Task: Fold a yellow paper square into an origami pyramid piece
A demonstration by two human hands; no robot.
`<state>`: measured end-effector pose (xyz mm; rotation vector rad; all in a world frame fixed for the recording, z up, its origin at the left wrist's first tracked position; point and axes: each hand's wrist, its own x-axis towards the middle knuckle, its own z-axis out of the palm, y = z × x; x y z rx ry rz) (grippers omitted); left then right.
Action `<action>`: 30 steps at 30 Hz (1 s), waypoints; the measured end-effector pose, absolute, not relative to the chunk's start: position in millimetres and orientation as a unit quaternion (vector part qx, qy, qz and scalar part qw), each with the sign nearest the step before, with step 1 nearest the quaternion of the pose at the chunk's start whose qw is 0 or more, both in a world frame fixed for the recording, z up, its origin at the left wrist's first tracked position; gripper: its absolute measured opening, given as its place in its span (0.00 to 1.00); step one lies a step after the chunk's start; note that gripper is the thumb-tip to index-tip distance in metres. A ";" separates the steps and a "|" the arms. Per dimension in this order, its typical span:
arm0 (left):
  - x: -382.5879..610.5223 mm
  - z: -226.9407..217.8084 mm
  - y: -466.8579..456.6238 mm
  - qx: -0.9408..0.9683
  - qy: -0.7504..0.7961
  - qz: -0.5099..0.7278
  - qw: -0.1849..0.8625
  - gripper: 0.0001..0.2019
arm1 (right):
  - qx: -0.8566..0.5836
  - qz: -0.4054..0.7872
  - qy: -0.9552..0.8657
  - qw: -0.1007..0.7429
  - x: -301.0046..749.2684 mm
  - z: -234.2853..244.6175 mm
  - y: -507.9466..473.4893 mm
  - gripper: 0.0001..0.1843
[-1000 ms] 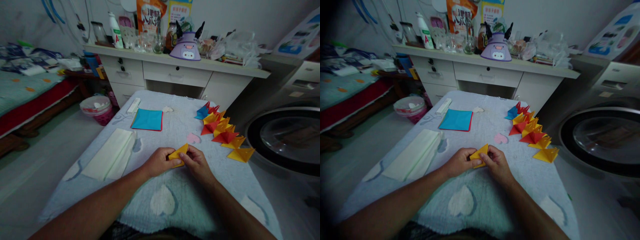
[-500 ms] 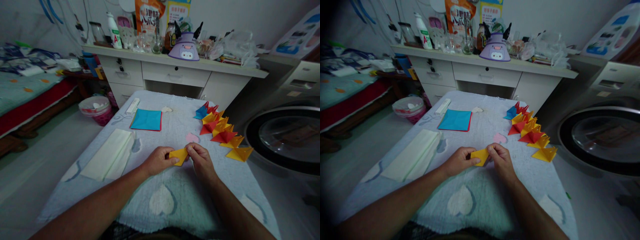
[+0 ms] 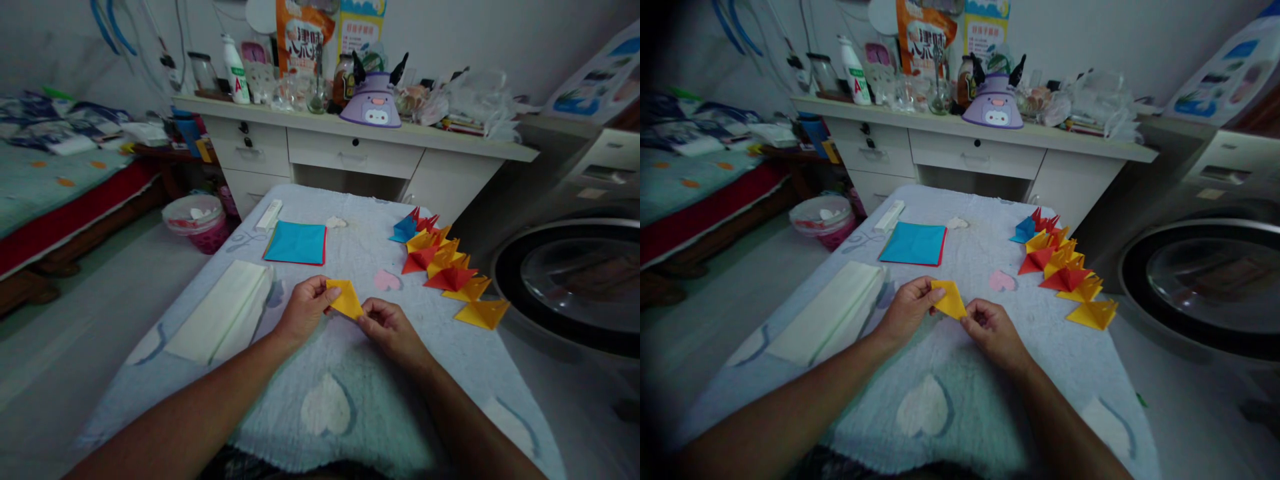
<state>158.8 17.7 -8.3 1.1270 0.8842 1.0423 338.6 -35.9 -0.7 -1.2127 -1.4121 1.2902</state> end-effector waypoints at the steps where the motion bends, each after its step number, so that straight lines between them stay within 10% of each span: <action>1: 158.6 -8.9 17.7 0.499 0.383 0.445 0.637 0.13 | -0.478 0.519 -0.566 0.426 337.7 0.0 -36.1 0.16; 30: 159.1 -6.6 13.2 0.580 0.360 0.406 0.608 0.06 | -0.480 0.507 -0.493 0.519 337.6 -14.2 -30.2 0.14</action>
